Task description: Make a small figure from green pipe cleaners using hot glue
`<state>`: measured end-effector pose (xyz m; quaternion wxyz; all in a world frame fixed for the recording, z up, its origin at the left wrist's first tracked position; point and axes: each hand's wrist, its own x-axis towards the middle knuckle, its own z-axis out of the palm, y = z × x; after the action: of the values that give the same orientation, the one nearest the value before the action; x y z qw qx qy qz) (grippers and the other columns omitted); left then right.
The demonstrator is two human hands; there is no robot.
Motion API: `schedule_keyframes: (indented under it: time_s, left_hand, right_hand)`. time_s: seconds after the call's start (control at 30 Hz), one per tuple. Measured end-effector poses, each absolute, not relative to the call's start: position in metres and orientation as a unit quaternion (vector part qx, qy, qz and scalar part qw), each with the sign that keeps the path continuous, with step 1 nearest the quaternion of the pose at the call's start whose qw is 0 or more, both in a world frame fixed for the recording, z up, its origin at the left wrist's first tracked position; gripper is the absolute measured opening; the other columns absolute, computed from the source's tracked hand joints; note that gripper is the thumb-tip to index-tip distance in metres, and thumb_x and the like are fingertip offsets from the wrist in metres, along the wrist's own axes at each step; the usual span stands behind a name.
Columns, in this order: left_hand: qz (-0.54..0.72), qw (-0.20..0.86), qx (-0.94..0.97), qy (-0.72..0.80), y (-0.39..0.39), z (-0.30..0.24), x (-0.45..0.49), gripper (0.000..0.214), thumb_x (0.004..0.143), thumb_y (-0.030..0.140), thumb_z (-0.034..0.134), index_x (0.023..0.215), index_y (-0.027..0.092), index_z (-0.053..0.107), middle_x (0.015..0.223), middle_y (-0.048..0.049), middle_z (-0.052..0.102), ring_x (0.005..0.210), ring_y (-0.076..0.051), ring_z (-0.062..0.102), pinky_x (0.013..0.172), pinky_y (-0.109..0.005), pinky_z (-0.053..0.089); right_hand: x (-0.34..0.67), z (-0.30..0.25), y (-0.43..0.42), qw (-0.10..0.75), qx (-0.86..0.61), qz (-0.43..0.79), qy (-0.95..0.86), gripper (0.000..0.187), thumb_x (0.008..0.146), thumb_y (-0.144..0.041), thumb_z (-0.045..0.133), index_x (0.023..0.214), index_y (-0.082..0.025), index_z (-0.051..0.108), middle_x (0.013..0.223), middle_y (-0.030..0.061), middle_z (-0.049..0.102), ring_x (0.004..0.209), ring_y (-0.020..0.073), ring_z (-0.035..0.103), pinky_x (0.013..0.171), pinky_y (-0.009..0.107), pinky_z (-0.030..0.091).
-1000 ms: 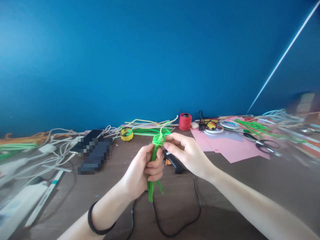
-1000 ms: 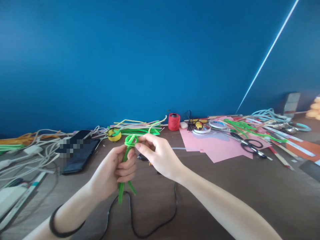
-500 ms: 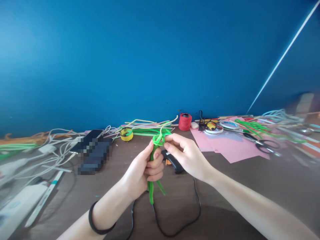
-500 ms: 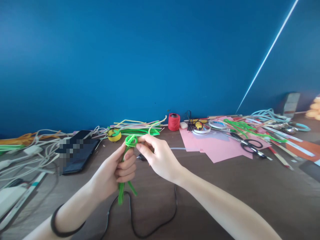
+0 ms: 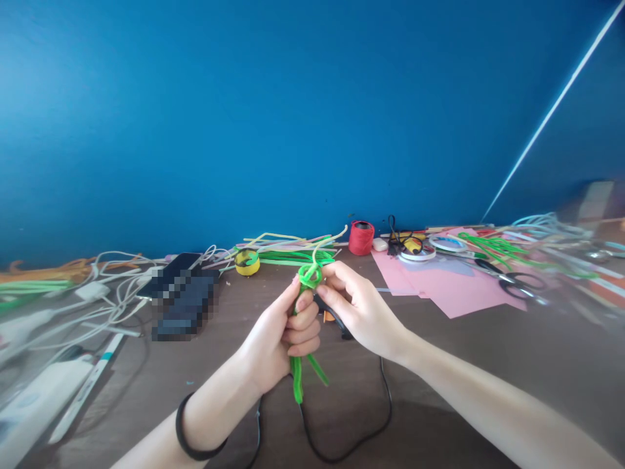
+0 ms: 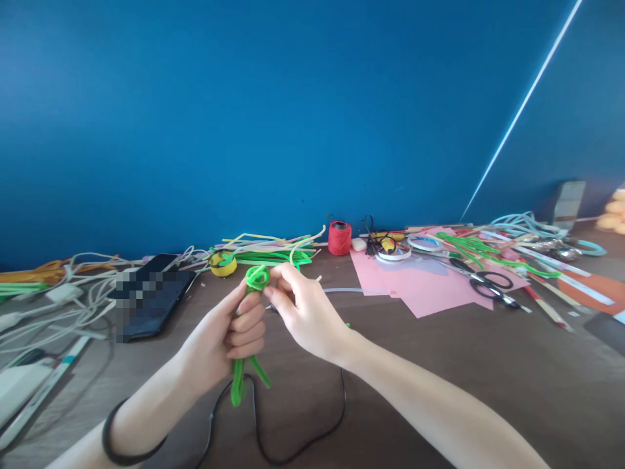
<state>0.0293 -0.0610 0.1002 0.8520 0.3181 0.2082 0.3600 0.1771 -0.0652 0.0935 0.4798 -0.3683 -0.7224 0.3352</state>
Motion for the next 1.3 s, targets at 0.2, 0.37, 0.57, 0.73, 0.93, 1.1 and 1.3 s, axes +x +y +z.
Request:
schedule_keyframes:
  time_s: [0.2,0.37,0.57,0.73,0.93,1.1,1.3]
  left_hand:
    - [0.351,0.868,0.295,0.191,-0.0622,0.1010,0.0296,0.041,0.090,0.037,0.035,0.056,0.016,0.041,0.044,0.0096,0.012,0.034,-0.003,0.006,0.029,-0.014,0.014]
    - [0.344,0.883,0.270,0.173,-0.0642,0.1024,0.0286,0.040,0.090,0.035,0.035,0.056,0.016,0.040,0.044,0.0093,0.012,0.035,-0.003,0.006,0.030,-0.014,0.012]
    - [0.326,0.901,0.245,0.146,-0.0668,0.1043,0.0278,0.040,0.091,0.035,0.034,0.056,0.016,0.040,0.045,0.0089,0.013,0.035,-0.003,0.007,0.031,-0.014,0.012]
    - [0.312,0.910,0.238,0.132,-0.0675,0.1034,0.0272,0.039,0.091,0.035,0.035,0.057,0.016,0.039,0.045,0.0089,0.012,0.035,-0.003,0.007,0.031,-0.014,0.013]
    - [0.291,0.914,0.245,0.142,-0.0662,0.1009,0.0267,0.039,0.090,0.036,0.037,0.057,0.016,0.037,0.045,0.0088,0.012,0.035,-0.003,0.008,0.032,-0.014,0.013]
    - [0.285,0.913,0.252,0.149,-0.0652,0.1017,0.0270,0.039,0.090,0.036,0.036,0.056,0.016,0.035,0.045,0.0088,0.012,0.035,-0.003,0.007,0.031,-0.014,0.013]
    - [0.285,0.909,0.259,0.158,-0.0661,0.1040,0.0279,0.040,0.090,0.037,0.034,0.056,0.017,0.033,0.044,0.0087,0.011,0.035,-0.004,0.006,0.031,-0.014,0.013]
  right_hand:
    - [0.1791,0.0944,-0.0641,0.476,-0.368,0.314,-0.734,0.007,0.090,-0.024,0.042,0.092,-0.020,0.047,0.068,-0.0016,0.051,0.068,0.0140,0.053,0.064,0.027,0.042]
    - [0.1797,0.0939,-0.0639,0.472,-0.374,0.319,-0.732,0.007,0.090,-0.027,0.042,0.091,-0.021,0.045,0.067,-0.0026,0.051,0.059,0.0109,0.048,0.058,0.025,0.039]
    - [0.1790,0.0937,-0.0644,0.480,-0.365,0.325,-0.729,0.009,0.090,-0.029,0.043,0.088,-0.020,0.044,0.066,-0.0034,0.050,0.053,0.0088,0.044,0.053,0.024,0.037]
    - [0.1793,0.0953,-0.0657,0.480,-0.363,0.312,-0.735,0.009,0.090,-0.029,0.043,0.089,-0.020,0.045,0.068,-0.0023,0.052,0.053,0.0090,0.046,0.053,0.024,0.038]
    - [0.1798,0.0951,-0.0661,0.484,-0.364,0.286,-0.743,0.008,0.090,-0.028,0.043,0.087,-0.021,0.045,0.067,-0.0027,0.053,0.054,0.0093,0.048,0.054,0.024,0.040]
    - [0.1800,0.0946,-0.0658,0.480,-0.367,0.286,-0.744,0.008,0.090,-0.028,0.043,0.087,-0.021,0.045,0.068,-0.0027,0.054,0.055,0.0093,0.049,0.055,0.024,0.040]
    - [0.1797,0.0941,-0.0654,0.483,-0.366,0.292,-0.740,0.008,0.090,-0.028,0.043,0.088,-0.020,0.045,0.067,-0.0028,0.053,0.054,0.0095,0.049,0.055,0.024,0.040]
